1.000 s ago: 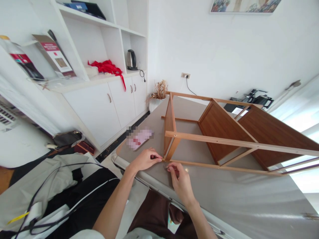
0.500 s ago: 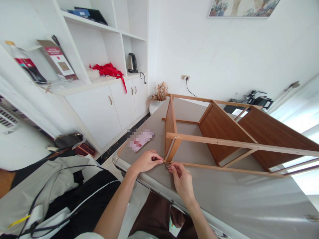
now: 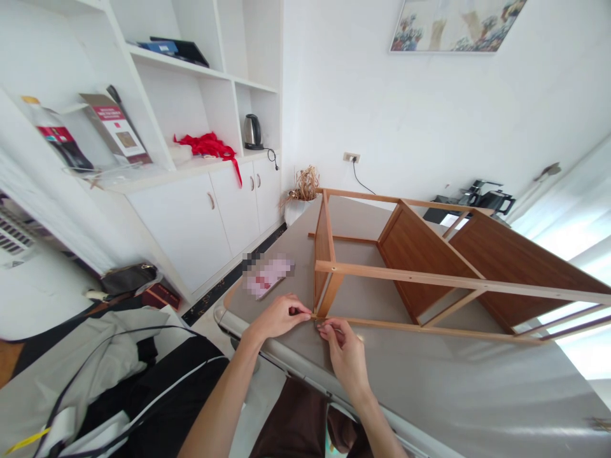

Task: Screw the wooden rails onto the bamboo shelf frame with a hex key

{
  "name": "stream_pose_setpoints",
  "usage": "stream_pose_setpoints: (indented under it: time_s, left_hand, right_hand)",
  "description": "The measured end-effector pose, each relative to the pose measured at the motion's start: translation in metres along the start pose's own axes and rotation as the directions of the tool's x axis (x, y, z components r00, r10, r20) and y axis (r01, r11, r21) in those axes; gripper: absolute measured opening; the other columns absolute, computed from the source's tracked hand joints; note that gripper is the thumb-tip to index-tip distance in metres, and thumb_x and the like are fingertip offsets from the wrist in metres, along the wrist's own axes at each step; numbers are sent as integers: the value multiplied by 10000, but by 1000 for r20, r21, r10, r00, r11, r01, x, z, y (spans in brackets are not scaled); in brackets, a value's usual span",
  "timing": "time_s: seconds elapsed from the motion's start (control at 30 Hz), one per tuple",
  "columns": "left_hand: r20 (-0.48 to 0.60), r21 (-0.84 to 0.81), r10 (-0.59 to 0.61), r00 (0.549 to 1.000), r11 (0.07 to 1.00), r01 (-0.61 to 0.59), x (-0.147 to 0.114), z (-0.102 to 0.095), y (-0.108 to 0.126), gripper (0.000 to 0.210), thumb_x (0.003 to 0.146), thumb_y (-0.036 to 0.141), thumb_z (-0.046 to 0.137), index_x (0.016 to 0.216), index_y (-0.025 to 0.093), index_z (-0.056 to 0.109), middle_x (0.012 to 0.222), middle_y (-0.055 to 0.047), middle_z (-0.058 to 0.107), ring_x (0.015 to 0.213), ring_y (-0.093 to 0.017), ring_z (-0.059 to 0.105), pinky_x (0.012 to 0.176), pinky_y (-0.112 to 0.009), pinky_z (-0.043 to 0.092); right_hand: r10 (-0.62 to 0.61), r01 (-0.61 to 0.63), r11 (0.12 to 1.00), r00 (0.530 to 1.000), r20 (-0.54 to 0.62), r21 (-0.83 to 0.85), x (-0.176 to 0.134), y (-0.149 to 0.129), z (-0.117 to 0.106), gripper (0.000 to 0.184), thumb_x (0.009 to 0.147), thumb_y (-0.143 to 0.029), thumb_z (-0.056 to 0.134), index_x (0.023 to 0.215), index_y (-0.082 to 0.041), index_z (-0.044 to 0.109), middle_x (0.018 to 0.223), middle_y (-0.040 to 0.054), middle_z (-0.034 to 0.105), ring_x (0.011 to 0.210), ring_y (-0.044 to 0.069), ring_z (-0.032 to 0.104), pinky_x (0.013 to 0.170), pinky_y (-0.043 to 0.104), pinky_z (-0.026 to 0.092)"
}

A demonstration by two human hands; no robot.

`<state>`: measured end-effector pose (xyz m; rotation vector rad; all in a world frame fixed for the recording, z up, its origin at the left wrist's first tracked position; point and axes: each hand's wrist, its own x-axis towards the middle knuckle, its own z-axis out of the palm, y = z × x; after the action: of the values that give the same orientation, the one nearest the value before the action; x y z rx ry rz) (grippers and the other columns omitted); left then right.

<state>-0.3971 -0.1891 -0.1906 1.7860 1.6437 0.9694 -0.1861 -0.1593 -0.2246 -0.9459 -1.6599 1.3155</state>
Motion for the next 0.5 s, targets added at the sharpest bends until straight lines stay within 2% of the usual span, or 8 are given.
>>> stream_pose_setpoints:
  time_s: [0.23, 0.5]
  left_hand:
    - [-1, 16, 1, 1000, 1000, -1, 0, 0, -1, 238, 886, 425, 645, 950, 241, 783, 863, -37, 706, 819, -169, 612, 755, -260, 458]
    - [9, 19, -6, 1000, 1000, 6, 0, 0, -1, 239, 883, 418, 648, 945, 230, 784, 882, -44, 710, 827, -169, 619, 760, -261, 460]
  right_hand:
    - [1, -1, 1000, 1000, -11, 16, 0, -2, 2, 284, 933, -466, 546, 983, -198, 626, 986, 108, 730, 917, 234, 725, 860, 374, 589]
    - [5, -5, 1000, 997, -74, -2, -2, -4, 7, 265, 935, -443, 534, 977, -197, 623, 960, 84, 720, 848, 202, 724, 775, 320, 599]
